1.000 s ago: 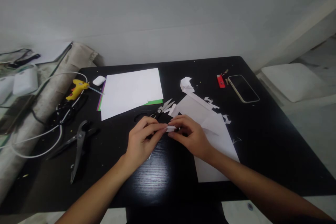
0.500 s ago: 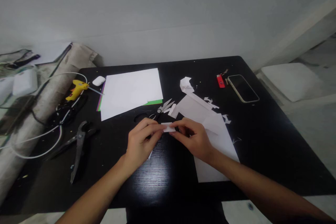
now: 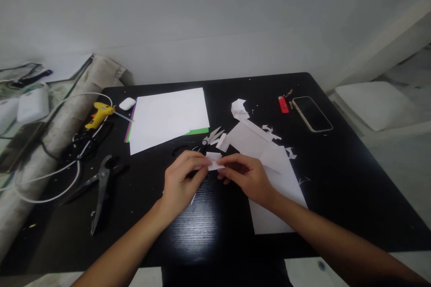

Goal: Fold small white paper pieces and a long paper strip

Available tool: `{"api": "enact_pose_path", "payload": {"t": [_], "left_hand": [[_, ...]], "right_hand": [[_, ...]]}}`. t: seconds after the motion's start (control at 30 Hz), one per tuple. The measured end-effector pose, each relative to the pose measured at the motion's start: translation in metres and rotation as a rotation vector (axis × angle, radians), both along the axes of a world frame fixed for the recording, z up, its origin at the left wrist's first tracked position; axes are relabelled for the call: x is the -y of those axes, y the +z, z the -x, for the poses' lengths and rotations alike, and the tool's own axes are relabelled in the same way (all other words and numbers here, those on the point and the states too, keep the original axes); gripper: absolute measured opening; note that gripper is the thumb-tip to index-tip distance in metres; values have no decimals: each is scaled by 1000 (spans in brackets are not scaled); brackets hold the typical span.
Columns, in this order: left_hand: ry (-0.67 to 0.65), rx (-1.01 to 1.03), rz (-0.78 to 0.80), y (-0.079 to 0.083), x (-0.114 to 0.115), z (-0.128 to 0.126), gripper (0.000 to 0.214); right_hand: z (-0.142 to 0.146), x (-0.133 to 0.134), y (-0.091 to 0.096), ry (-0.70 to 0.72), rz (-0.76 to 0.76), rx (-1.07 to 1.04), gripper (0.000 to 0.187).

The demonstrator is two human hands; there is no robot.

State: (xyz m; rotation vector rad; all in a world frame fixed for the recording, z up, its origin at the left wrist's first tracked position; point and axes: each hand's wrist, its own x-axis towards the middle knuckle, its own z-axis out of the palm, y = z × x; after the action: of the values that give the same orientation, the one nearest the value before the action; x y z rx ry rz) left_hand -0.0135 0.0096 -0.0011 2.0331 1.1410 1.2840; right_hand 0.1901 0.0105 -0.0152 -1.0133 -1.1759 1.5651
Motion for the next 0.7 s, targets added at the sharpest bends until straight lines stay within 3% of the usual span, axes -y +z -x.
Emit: {"api": "enact_pose_path", "payload": {"t": [0.33,0.7], "left_hand": [[24,-11,18,-3,1,-2,14],[-39,42,128,-2,0,-3,8]], "right_hand": [[1,0,0,-120,-156,12,8],[1,4,-2,-134,-150,45,9]]}}
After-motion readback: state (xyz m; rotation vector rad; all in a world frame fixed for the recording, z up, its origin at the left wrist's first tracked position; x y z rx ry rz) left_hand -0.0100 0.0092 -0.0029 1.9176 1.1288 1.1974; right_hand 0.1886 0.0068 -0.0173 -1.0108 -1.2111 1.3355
